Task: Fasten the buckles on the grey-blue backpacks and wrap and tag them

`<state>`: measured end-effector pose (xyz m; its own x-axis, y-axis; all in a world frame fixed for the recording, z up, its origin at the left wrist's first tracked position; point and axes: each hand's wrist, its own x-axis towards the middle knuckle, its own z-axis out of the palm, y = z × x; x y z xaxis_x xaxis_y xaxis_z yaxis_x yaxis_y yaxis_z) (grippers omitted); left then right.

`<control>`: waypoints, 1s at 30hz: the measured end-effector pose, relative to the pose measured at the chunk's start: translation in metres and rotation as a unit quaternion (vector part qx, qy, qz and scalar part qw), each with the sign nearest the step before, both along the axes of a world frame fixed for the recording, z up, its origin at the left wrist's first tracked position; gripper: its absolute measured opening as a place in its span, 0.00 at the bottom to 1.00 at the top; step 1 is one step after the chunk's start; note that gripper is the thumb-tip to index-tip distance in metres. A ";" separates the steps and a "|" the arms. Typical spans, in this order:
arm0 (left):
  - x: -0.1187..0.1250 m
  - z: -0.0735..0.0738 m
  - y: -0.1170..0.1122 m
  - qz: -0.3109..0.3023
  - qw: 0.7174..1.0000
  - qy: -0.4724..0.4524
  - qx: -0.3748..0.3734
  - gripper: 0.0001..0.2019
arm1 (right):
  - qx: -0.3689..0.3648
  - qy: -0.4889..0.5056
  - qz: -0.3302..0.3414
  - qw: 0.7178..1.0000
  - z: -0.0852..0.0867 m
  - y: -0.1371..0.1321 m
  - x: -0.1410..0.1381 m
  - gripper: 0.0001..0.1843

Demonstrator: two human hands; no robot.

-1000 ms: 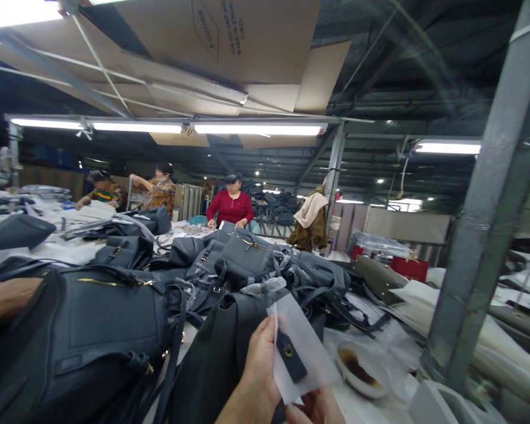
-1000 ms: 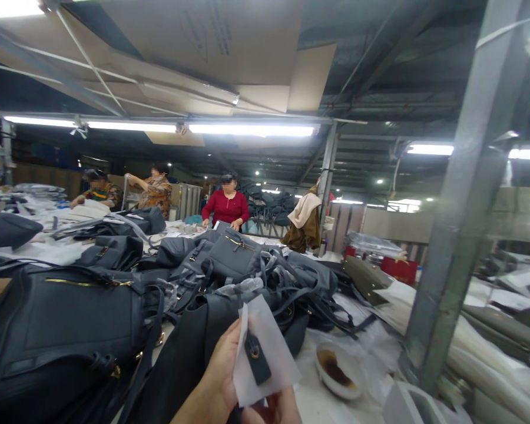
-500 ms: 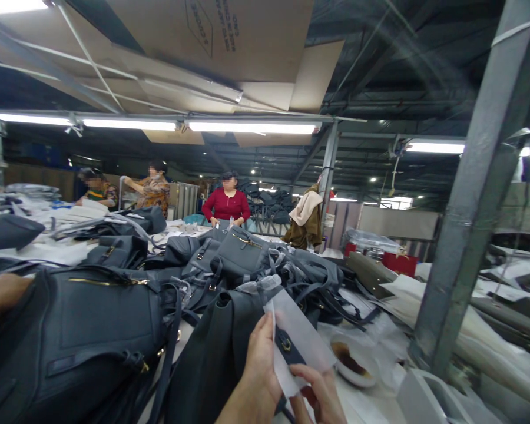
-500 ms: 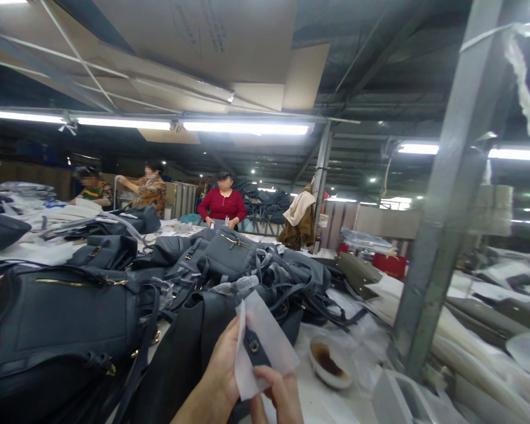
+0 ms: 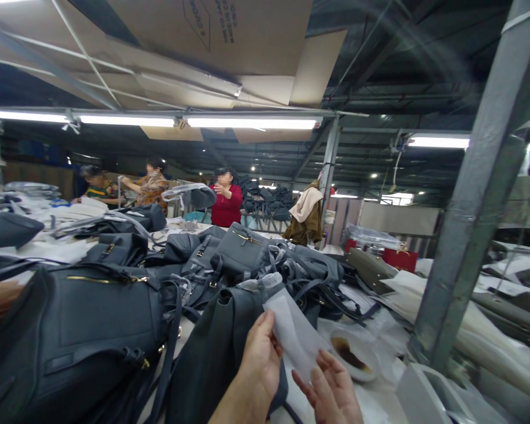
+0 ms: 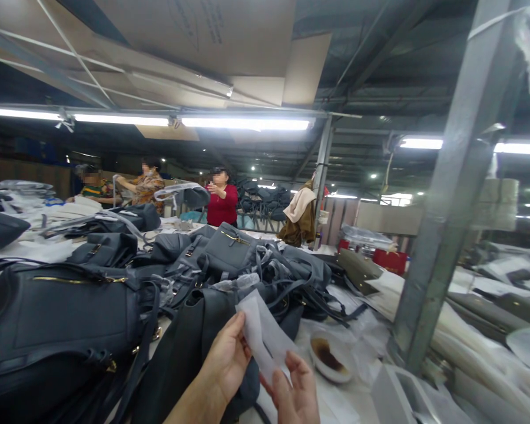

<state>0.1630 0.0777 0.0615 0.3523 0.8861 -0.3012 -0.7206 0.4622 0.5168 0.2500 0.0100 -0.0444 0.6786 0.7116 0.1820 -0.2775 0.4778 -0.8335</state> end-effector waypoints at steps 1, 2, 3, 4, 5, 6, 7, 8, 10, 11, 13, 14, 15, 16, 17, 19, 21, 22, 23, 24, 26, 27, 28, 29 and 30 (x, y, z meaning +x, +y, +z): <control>0.000 0.000 0.000 0.003 1.000 -0.006 0.000 0.05 | 0.008 0.005 -0.003 1.000 0.000 0.001 -0.003 0.41; 0.001 0.001 -0.001 0.005 1.000 -0.011 0.001 0.05 | 0.014 0.006 -0.003 1.000 0.000 0.003 -0.006 0.53; 0.002 0.002 -0.001 0.007 1.000 -0.012 -0.001 0.05 | 0.016 0.001 0.003 1.000 0.001 0.004 -0.010 0.63; 0.002 0.003 -0.002 0.007 1.000 -0.009 -0.004 0.05 | 0.010 -0.004 0.011 1.000 0.002 0.006 -0.013 0.70; 0.003 0.004 -0.004 0.006 1.000 -0.005 -0.009 0.06 | -0.002 -0.006 0.015 1.000 0.004 0.009 -0.016 0.74; 0.003 0.005 -0.005 0.005 1.000 -0.001 -0.012 0.08 | -0.018 -0.007 0.015 1.000 0.007 0.011 -0.017 0.73; 0.003 0.005 -0.006 0.002 1.000 -0.001 -0.012 0.09 | -0.036 -0.008 0.011 0.999 0.011 0.013 -0.017 0.69; 0.003 0.006 -0.007 0.000 1.000 -0.003 -0.011 0.10 | -0.053 -0.009 0.006 0.999 0.015 0.015 -0.016 0.61; 0.002 0.005 -0.007 -0.004 1.000 -0.016 -0.002 0.11 | -0.065 -0.019 0.001 0.998 0.023 0.019 -0.010 0.38; 0.002 0.004 -0.007 -0.004 1.000 -0.022 0.002 0.11 | -0.064 -0.025 0.004 0.998 0.026 0.020 -0.007 0.29; -0.001 0.000 -0.006 -0.007 1.000 -0.028 0.006 0.10 | -0.060 -0.031 0.009 0.998 0.029 0.021 -0.002 0.22; -0.002 -0.002 -0.005 -0.012 0.999 -0.031 0.010 0.09 | -0.056 -0.032 0.008 0.998 0.030 0.021 0.000 0.21; -0.003 -0.004 -0.005 -0.020 0.999 -0.035 0.018 0.07 | -0.054 -0.033 0.002 0.998 0.029 0.021 0.002 0.21; -0.005 -0.007 -0.006 -0.032 0.998 -0.041 0.037 0.05 | -0.053 -0.035 -0.009 0.998 0.028 0.020 0.003 0.21; -0.006 -0.009 -0.007 -0.052 0.995 -0.046 0.067 0.06 | -0.053 -0.038 -0.022 0.998 0.027 0.020 0.003 0.21; -0.009 -0.013 -0.009 -0.112 0.981 -0.041 0.151 0.13 | -0.054 -0.041 -0.034 0.997 0.025 0.019 0.004 0.20; -0.010 -0.015 -0.011 -0.164 0.963 -0.012 0.214 0.15 | -0.048 -0.044 -0.028 0.997 0.024 0.017 0.003 0.20; -0.010 -0.015 -0.011 -0.179 0.958 0.010 0.223 0.14 | -0.042 -0.045 -0.015 0.998 0.024 0.015 0.003 0.20; -0.009 -0.016 -0.010 -0.178 0.959 0.034 0.217 0.12 | -0.037 -0.045 0.000 0.998 0.024 0.014 0.001 0.20; -0.008 -0.015 -0.008 -0.163 0.964 0.057 0.201 0.10 | -0.033 -0.045 0.016 0.998 0.024 0.013 0.000 0.20; -0.005 -0.015 -0.002 -0.123 0.974 0.096 0.166 0.08 | -0.032 -0.049 0.033 0.998 0.024 0.010 -0.004 0.21; -0.004 -0.014 0.001 -0.106 0.976 0.109 0.154 0.08 | -0.031 -0.056 0.032 0.997 0.024 0.009 -0.006 0.21; -0.003 -0.013 0.005 -0.093 0.978 0.118 0.147 0.08 | -0.027 -0.069 0.028 0.997 0.024 0.007 -0.008 0.21; -0.002 -0.012 0.008 -0.088 0.978 0.122 0.145 0.08 | -0.018 -0.090 0.023 0.996 0.024 0.006 -0.009 0.19; -0.001 -0.011 0.010 -0.090 0.978 0.121 0.146 0.08 | -0.006 -0.121 0.017 0.993 0.025 0.004 -0.010 0.16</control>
<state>0.1618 0.0880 0.0504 0.4596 0.8771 -0.1392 -0.4813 0.3777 0.7910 0.2404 0.0139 -0.0198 0.5921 0.7362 0.3279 -0.0844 0.4613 -0.8832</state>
